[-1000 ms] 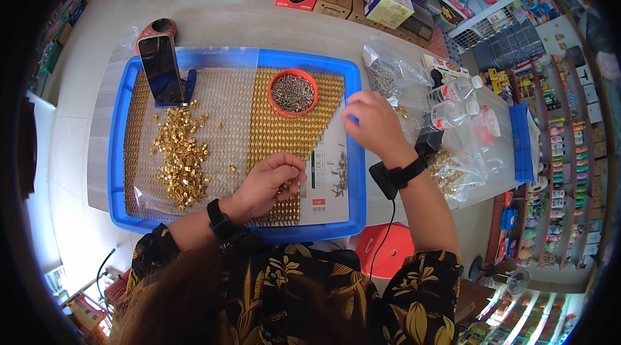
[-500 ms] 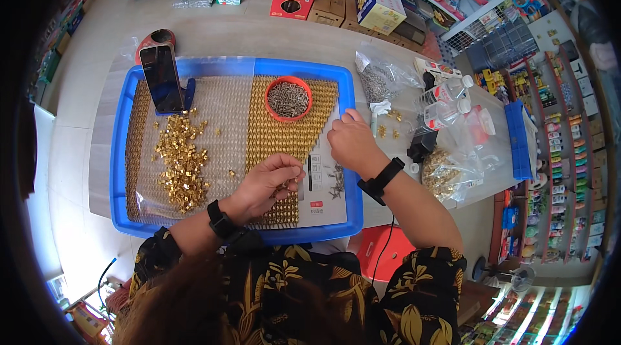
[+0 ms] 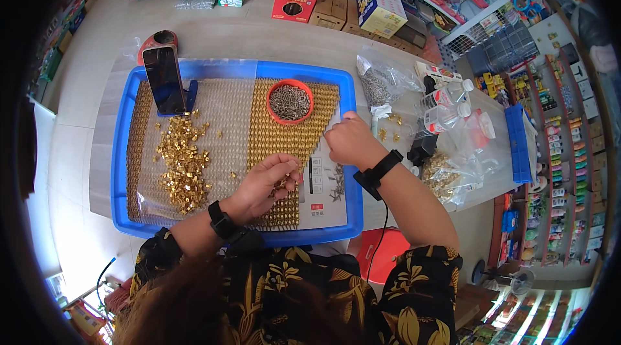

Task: Sorting and placing small gold-colored beads onto a textured template mat on a workstation.

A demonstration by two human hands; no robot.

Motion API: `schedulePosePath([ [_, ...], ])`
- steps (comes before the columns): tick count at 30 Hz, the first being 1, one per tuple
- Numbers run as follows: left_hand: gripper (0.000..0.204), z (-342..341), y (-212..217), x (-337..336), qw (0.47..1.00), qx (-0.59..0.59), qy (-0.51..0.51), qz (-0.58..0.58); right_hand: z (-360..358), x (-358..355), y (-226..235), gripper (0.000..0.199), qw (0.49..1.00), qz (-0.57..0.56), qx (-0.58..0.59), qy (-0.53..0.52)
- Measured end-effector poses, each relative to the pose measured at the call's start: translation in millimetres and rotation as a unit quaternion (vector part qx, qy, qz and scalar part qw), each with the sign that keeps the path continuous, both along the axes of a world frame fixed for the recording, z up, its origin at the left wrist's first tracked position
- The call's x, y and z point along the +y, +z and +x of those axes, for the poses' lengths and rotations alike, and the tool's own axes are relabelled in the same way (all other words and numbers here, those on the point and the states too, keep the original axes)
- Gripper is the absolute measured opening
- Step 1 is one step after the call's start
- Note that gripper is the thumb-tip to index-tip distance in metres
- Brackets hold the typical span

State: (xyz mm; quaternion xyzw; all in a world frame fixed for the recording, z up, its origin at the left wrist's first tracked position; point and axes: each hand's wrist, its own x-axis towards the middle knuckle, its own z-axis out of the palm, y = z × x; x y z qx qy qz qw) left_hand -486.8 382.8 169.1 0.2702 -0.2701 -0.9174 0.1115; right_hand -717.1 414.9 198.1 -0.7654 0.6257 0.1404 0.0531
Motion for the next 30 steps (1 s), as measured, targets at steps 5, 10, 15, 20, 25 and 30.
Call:
schedulePosePath([
  [5, 0.014, -1, -4, 2, 0.999, 0.011, 0.005, -0.030, -3, -2, -1, 0.011, 1.000, 0.018, -0.016, 0.014],
  [10, 0.015, -1, -2, 1, 1.000, 0.008, 0.018, -0.010, -4, -4, -2, 0.012, 0.999, 0.029, -0.027, 0.016],
  [15, 0.015, 0, -3, 0, 1.000, 0.008, 0.013, -0.003, -3, -3, -3, 0.014, 0.999, 0.032, -0.021, 0.011],
  [20, 0.012, -1, -1, 1, 1.000, 0.000, 0.014, -0.004, -1, -6, 0, 0.016, 0.998, 0.053, -0.031, 0.011],
  [25, 0.010, -1, -6, 0, 1.000, 0.009, 0.020, 0.003, 5, -3, 10, 0.017, 0.960, 0.006, -0.255, -0.113],
  [30, 0.010, -2, -8, -1, 0.999, 0.009, 0.024, 0.033, 36, 17, 28, 0.015, 0.805, 0.019, -0.539, -0.247],
])
